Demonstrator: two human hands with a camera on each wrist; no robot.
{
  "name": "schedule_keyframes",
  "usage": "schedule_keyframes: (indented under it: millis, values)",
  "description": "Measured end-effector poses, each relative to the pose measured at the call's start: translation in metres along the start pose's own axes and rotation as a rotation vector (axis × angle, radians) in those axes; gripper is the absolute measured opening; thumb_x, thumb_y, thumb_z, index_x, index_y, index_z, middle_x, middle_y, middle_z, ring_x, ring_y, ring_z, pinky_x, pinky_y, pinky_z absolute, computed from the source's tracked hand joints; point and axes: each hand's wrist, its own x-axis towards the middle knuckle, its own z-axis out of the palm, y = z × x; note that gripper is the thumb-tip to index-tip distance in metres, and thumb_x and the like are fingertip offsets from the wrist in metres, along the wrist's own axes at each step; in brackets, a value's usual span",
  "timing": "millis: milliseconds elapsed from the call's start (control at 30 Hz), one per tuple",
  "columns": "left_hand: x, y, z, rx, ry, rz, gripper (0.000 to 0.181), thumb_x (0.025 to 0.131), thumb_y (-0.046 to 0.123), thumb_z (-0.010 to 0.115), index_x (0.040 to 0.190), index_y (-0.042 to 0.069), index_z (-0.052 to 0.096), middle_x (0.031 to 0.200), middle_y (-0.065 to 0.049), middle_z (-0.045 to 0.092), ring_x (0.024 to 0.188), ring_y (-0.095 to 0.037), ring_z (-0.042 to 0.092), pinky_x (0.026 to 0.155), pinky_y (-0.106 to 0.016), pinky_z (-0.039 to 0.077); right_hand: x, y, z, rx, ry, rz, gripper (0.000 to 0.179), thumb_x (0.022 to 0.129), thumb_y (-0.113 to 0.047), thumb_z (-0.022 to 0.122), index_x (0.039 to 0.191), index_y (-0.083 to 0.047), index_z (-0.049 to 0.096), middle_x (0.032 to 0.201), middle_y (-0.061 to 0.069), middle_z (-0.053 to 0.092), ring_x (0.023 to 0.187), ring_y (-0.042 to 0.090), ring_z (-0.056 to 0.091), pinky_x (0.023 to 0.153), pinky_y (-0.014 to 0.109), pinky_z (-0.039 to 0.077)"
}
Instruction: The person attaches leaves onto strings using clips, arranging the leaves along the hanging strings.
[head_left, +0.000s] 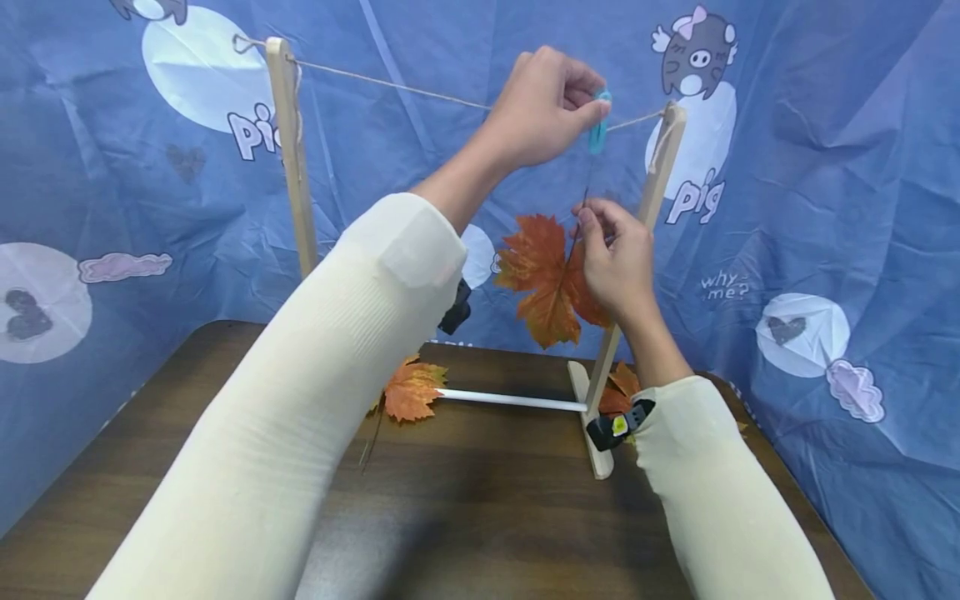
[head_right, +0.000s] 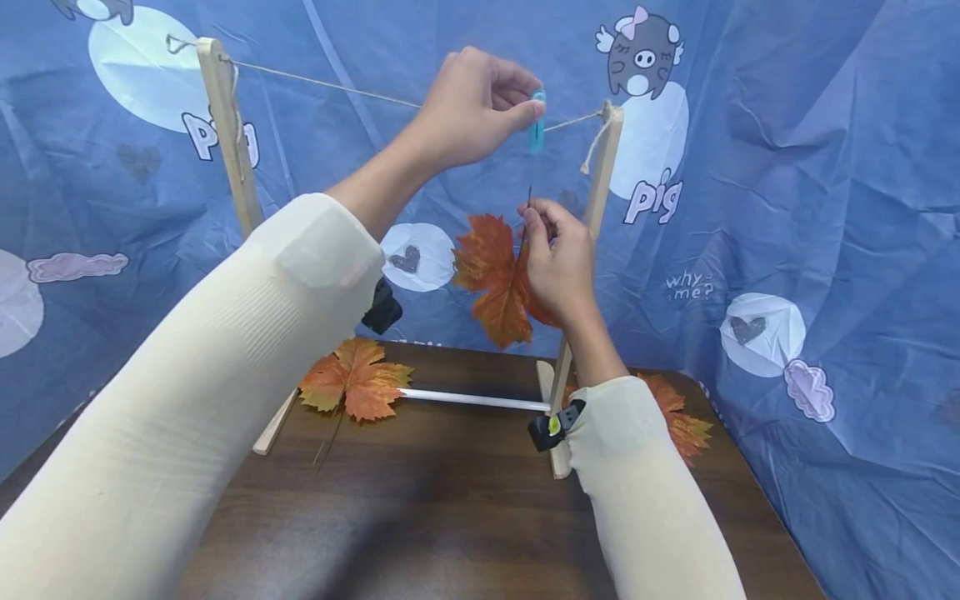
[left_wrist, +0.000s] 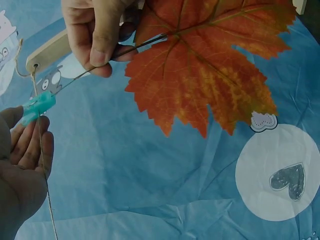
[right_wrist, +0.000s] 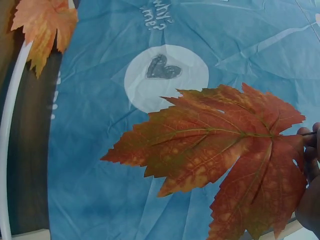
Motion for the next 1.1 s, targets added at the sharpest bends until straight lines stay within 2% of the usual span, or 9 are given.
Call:
schedule_keyframes:
  millis: [167, 267, 400, 567, 700, 900, 1100]
  values:
    - [0.000, -0.002, -0.003, -0.008, -0.036, 0.005, 0.037, 0.104, 0.028, 0.061, 0.135, 0.008, 0.066, 0.122, -0.003, 0.073, 0.106, -0.009, 0.066, 0.094, -0.018, 0.049, 0.005, -0.003, 0.001, 0.060, -0.018, 0.017, 0.025, 0.106, -0.011, 0.055, 0.106, 0.008, 0.072, 0.086, 0.020, 0.069, 0.072, 0.013, 0.058, 0.061, 0.021, 0.042]
    - [0.001, -0.002, -0.003, -0.015, -0.052, 0.004, 0.036, 0.103, 0.027, 0.063, 0.133, 0.008, 0.068, 0.119, -0.003, 0.074, 0.104, -0.009, 0.066, 0.093, -0.018, 0.049, 0.009, -0.005, 0.000, 0.112, -0.034, 0.054, 0.025, 0.107, -0.011, 0.054, 0.107, 0.009, 0.069, 0.086, 0.019, 0.067, 0.073, 0.014, 0.057, 0.060, 0.022, 0.041]
    - [0.003, -0.002, -0.004, -0.009, -0.052, 0.008, 0.035, 0.102, 0.026, 0.064, 0.132, 0.007, 0.069, 0.118, -0.003, 0.074, 0.105, -0.009, 0.067, 0.093, -0.017, 0.049, 0.014, -0.010, -0.002, 0.151, -0.059, 0.114, 0.025, 0.107, -0.013, 0.053, 0.106, 0.007, 0.069, 0.084, 0.010, 0.066, 0.072, 0.013, 0.057, 0.058, 0.022, 0.041]
    - [0.004, -0.002, -0.007, 0.002, -0.060, 0.033, 0.035, 0.102, 0.024, 0.064, 0.133, 0.006, 0.068, 0.119, -0.004, 0.074, 0.105, -0.009, 0.067, 0.094, -0.017, 0.049, 0.020, -0.015, -0.005, 0.200, -0.085, 0.183, 0.023, 0.107, -0.017, 0.054, 0.102, -0.001, 0.070, 0.081, 0.002, 0.065, 0.058, 0.011, 0.050, 0.047, 0.021, 0.038]
    - [0.005, -0.002, -0.008, 0.006, -0.065, 0.034, 0.035, 0.103, 0.024, 0.063, 0.133, 0.007, 0.068, 0.120, -0.003, 0.073, 0.106, -0.009, 0.067, 0.094, -0.016, 0.049, 0.023, -0.016, -0.006, 0.221, -0.105, 0.190, 0.022, 0.107, -0.018, 0.054, 0.101, -0.003, 0.070, 0.079, 0.003, 0.065, 0.051, 0.010, 0.045, 0.042, 0.022, 0.035]
    - [0.004, -0.001, -0.010, 0.021, -0.063, 0.043, 0.035, 0.103, 0.024, 0.062, 0.133, 0.006, 0.067, 0.121, -0.004, 0.073, 0.107, -0.009, 0.067, 0.095, -0.016, 0.048, 0.024, -0.014, -0.008, 0.301, -0.129, 0.205, 0.021, 0.107, -0.019, 0.054, 0.098, -0.007, 0.069, 0.078, 0.004, 0.065, 0.048, 0.011, 0.041, 0.038, 0.024, 0.032]
    - [0.002, -0.001, -0.010, 0.045, -0.084, 0.049, 0.037, 0.104, 0.025, 0.061, 0.135, 0.006, 0.066, 0.123, -0.004, 0.072, 0.110, -0.009, 0.067, 0.096, -0.017, 0.049, 0.022, -0.009, -0.009, 0.327, -0.137, 0.187, 0.021, 0.106, -0.020, 0.055, 0.097, -0.008, 0.070, 0.079, 0.005, 0.065, 0.047, 0.011, 0.040, 0.039, 0.024, 0.031]
